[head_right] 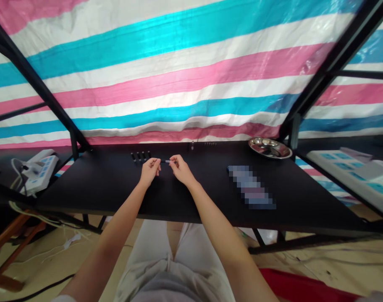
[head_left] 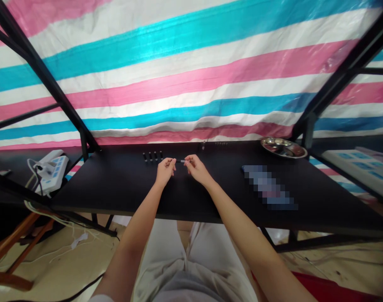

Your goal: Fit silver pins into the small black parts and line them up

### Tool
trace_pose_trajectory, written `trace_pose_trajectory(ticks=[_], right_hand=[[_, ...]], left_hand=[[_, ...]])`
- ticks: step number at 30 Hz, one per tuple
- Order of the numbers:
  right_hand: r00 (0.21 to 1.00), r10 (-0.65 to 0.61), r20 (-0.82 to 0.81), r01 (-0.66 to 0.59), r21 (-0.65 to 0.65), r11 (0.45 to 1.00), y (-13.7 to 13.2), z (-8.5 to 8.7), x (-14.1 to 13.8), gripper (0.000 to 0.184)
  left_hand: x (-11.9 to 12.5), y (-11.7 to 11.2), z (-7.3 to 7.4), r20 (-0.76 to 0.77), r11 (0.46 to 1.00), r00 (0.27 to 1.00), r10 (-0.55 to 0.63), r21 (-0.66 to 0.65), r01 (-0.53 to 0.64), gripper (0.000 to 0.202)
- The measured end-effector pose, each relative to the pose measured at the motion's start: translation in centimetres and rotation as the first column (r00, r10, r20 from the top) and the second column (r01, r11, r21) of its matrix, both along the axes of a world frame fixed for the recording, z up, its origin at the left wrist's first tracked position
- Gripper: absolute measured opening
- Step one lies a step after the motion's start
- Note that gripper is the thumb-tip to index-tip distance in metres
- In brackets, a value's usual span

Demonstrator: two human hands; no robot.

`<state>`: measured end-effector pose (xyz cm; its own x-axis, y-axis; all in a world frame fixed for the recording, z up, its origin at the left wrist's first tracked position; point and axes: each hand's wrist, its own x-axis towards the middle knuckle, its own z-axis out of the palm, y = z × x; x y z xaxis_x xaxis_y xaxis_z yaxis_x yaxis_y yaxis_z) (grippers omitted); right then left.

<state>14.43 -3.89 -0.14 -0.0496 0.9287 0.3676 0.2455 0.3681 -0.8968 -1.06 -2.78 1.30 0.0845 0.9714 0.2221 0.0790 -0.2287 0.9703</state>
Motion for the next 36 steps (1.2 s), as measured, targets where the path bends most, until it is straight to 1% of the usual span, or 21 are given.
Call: trace_pose_trajectory(ticks=[3, 6, 9, 14, 18, 21, 22, 24, 27, 29, 32, 36], right_hand=[[0.991, -0.03, 0.132, 0.02, 0.075, 0.997, -0.3, 0.3, 0.1, 0.026], [0.946, -0.077, 0.316, 0.026, 0.162, 0.986, -0.6, 0.5, 0.3, 0.022], [0.885, -0.116, 0.451, 0.048, 0.158, 0.986, -0.7, 0.5, 0.5, 0.022], [0.818, -0.162, 0.551, 0.104, 0.135, 0.985, -0.8, 0.5, 0.7, 0.022], [0.789, -0.18, 0.588, 0.122, 0.138, 0.983, -0.9, 0.7, 0.7, 0.023], [0.77, -0.222, 0.598, 0.179, 0.13, 0.975, -0.9, 0.9, 0.9, 0.023], [0.774, -0.239, 0.586, 0.199, 0.132, 0.971, -0.8, 0.9, 0.9, 0.023], [0.808, -0.257, 0.531, 0.208, 0.15, 0.966, -0.7, 0.9, 0.9, 0.022], [0.888, -0.202, 0.413, 0.137, 0.181, 0.974, -0.7, 1.0, 0.6, 0.022], [0.92, -0.14, 0.366, 0.077, 0.182, 0.98, -0.7, 1.1, 0.3, 0.021], [0.925, -0.073, 0.374, 0.015, 0.155, 0.988, -0.9, 1.2, 0.0, 0.021], [0.906, -0.033, 0.422, -0.015, 0.11, 0.994, -1.0, 1.3, 0.1, 0.019]], left_hand=[[0.0, 0.0, 0.0, -0.006, 1.0, 1.0, -0.01, 0.005, 0.01, 0.034], [0.0, 0.0, 0.0, -0.011, 1.0, 1.0, -0.006, 0.003, 0.006, 0.034], [0.0, 0.0, 0.0, -0.005, 1.0, 1.0, 0.019, -0.004, -0.019, 0.034], [0.1, 0.1, -0.1, -0.003, 0.998, 0.998, 0.066, -0.011, -0.066, 0.035], [0.1, 0.1, -0.1, -0.002, 0.998, 0.998, 0.069, -0.007, -0.069, 0.034], [0.0, 0.2, -0.2, -0.004, 0.996, 0.996, 0.086, -0.004, -0.086, 0.033], [0.0, 0.3, -0.2, -0.013, 0.996, 0.996, 0.086, -0.004, -0.086, 0.033], [0.0, 0.2, -0.3, -0.04, 0.998, 0.997, 0.064, -0.009, -0.064, 0.032], [0.1, 0.1, -0.4, -0.089, 0.999, 0.996, -0.03, -0.027, 0.028, 0.031], [0.2, -0.1, -0.4, -0.11, 0.996, 0.99, -0.09, -0.034, 0.086, 0.031], [0.3, -0.2, -0.5, -0.125, 0.991, 0.983, -0.131, -0.041, 0.127, 0.032], [0.2, -0.1, -0.7, -0.142, 0.989, 0.979, -0.147, -0.041, 0.143, 0.031]])
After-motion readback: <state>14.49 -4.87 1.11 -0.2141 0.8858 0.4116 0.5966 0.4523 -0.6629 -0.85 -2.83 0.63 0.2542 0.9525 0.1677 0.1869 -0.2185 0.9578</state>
